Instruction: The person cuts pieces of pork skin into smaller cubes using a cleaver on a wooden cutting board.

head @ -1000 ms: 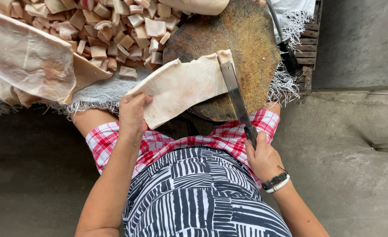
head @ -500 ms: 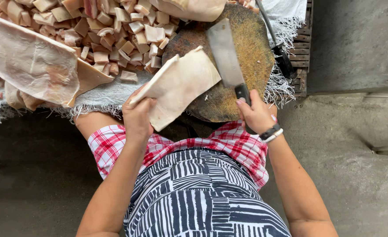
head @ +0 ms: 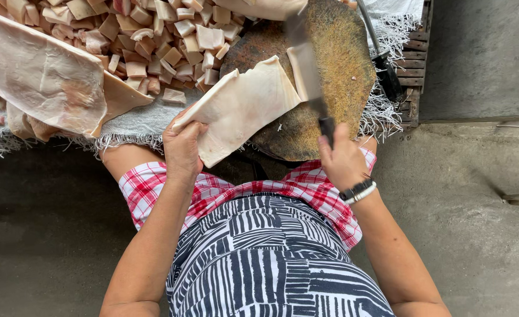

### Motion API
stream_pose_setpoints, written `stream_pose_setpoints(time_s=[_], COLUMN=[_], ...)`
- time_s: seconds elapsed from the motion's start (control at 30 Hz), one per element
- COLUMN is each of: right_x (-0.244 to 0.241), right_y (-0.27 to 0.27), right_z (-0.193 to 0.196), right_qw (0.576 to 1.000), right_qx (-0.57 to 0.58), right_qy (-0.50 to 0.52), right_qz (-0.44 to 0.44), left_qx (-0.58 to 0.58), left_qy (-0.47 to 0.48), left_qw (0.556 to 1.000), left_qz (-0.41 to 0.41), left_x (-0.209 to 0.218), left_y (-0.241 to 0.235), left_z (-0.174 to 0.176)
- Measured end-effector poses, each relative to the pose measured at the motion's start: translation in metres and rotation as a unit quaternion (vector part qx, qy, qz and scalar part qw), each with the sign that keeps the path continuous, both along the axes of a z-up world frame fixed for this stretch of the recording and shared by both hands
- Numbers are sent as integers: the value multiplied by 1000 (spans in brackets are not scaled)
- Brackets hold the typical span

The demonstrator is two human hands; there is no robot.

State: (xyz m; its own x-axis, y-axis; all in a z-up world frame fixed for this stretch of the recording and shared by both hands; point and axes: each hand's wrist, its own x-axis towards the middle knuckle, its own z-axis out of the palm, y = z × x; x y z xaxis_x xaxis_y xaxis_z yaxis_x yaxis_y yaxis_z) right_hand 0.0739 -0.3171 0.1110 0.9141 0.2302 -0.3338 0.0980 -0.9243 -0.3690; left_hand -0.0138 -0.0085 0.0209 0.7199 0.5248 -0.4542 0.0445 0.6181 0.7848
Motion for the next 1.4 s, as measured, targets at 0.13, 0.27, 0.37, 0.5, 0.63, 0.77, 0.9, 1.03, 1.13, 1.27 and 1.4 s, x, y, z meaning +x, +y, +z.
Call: stream_pose_setpoints(time_s=[0.13, 0.27, 0.37, 0.5, 0.63, 0.77, 0.9, 1.03, 1.13, 1.27, 1.4], right_x=[6, 3, -6, -13, -3, 16, 13, 8, 8, 11, 15], right_y=[-9, -23, -37, -52, -54, -49, -48, -45, -41, -30, -18], right_z=[-21, -33, -28, -16, -10, -1, 9, 18, 30, 47, 60], right_qw=[998, 999, 998, 997, 979, 976, 964, 972, 971, 972, 960], right_qx=[-13, -14, -13, 48, 139, 144, 179, 169, 177, 172, 220], right_qy=[20, 9, 35, 22, 116, 83, 80, -7, -56, -134, -162], right_qz=[49, 46, 44, 50, -93, -141, -179, -165, -150, -87, -58], left_qx=[-6, -38, -41, -40, 32, -30, -58, -3, 68, 272, 525], left_qy=[-5, -26, 18, -30, 0, -29, -66, -11, 1, 45, 135], left_qw=[1000, 999, 998, 996, 999, 997, 990, 994, 991, 942, 799], left_qz=[6, 22, 55, 68, 27, -69, -113, -113, -115, -190, -259], left_x=[1, 6, 17, 34, 57, 101, 128, 141, 141, 135, 135], left_y=[2, 12, 36, 64, 43, -3, -31, -33, -24, -10, 3], left_z=[3, 21, 50, 91, 111, 116, 89, 25, -20, -27, 9])
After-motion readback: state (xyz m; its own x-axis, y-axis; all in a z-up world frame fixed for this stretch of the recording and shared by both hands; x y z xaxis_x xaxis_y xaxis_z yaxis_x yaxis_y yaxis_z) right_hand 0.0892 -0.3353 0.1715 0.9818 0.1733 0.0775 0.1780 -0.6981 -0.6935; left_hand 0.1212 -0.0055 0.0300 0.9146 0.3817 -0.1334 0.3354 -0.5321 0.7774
